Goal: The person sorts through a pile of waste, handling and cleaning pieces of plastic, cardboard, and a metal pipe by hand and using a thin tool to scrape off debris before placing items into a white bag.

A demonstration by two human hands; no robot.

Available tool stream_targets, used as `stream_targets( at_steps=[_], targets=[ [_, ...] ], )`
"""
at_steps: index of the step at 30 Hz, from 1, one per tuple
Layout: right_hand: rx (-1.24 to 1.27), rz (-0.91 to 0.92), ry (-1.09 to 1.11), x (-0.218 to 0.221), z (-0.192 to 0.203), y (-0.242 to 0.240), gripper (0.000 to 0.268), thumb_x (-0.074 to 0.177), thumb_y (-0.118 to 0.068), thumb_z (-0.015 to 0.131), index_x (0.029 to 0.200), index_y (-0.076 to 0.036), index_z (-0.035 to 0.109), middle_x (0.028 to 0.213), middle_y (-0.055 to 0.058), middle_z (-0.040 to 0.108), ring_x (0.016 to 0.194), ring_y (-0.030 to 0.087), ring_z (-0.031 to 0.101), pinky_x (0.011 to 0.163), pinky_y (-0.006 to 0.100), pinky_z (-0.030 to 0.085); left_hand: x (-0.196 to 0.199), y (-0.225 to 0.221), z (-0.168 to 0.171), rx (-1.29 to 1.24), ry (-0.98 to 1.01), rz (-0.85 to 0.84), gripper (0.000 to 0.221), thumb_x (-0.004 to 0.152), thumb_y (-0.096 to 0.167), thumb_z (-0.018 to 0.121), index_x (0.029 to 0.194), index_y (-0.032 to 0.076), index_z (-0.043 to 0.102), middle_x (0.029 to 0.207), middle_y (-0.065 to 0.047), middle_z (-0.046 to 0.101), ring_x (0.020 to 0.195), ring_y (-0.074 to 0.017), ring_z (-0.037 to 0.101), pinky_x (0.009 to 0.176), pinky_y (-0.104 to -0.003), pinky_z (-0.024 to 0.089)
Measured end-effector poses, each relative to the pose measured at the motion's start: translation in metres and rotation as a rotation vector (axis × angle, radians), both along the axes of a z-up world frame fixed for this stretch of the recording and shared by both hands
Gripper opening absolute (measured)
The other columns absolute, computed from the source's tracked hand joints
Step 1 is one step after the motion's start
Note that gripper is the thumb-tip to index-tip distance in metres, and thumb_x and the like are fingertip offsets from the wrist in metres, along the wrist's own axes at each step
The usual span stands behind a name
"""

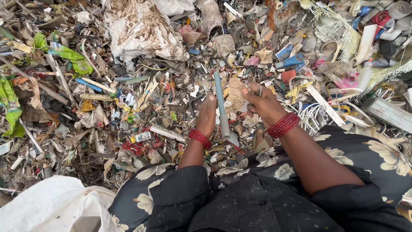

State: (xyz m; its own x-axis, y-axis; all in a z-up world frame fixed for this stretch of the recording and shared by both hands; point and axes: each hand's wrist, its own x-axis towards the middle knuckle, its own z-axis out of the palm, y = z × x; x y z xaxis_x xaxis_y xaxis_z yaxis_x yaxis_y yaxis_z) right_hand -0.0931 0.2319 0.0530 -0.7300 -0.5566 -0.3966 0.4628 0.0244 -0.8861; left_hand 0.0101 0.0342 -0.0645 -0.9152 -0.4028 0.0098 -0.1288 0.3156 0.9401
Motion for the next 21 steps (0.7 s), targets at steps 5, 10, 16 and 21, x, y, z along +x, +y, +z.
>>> stream_targets(
  at_steps=[5,10,16,21],
  targets=[
    [0.046,0.041,-0.050,-0.005,-0.003,-0.014,0.030,0.097,-0.028,0.066,0.117,-0.006,0.065,0.076,-0.008,0.057,0.056,0.005,0.044,0.050,0.024,0.042,0.000,0.019,0.049,0.707,0.116,-0.297,0.062,0.108,0.038,0.056,0.158,0.002,0.043,0.149,-0.011,0.056,0.131,-0.0170,0.057,0.107,-0.034,0.050],
    [0.197,-0.042,0.724,-0.003,0.004,-0.013,0.044,0.092,-0.017,0.079,0.133,-0.011,0.063,0.085,0.001,0.055,0.068,0.011,0.051,0.059,0.026,0.043,-0.004,0.025,0.087,0.541,0.080,-0.163,0.039,0.106,0.022,0.059,0.139,0.001,0.061,0.121,-0.009,0.072,0.106,-0.0116,0.068,0.086,-0.031,0.059],
    [0.560,0.037,1.294,-0.002,0.015,-0.022,0.027,0.086,-0.011,0.078,0.111,-0.021,0.079,0.097,0.006,0.074,0.081,0.028,0.071,0.071,0.040,0.059,0.004,0.021,0.099,0.094,0.019,-0.121,0.040,0.102,0.024,0.062,0.135,0.000,0.063,0.109,-0.018,0.076,0.099,-0.0167,0.075,0.085,-0.032,0.057],
    [0.723,0.146,1.282,-0.004,0.017,-0.033,0.032,0.076,-0.004,0.072,0.107,-0.013,0.067,0.099,0.009,0.067,0.084,0.035,0.069,0.072,0.046,0.056,0.003,0.025,0.099,0.105,0.024,-0.149,0.039,0.103,0.022,0.060,0.138,0.003,0.063,0.105,-0.018,0.076,0.097,-0.0230,0.076,0.084,-0.034,0.057]
  ],
)
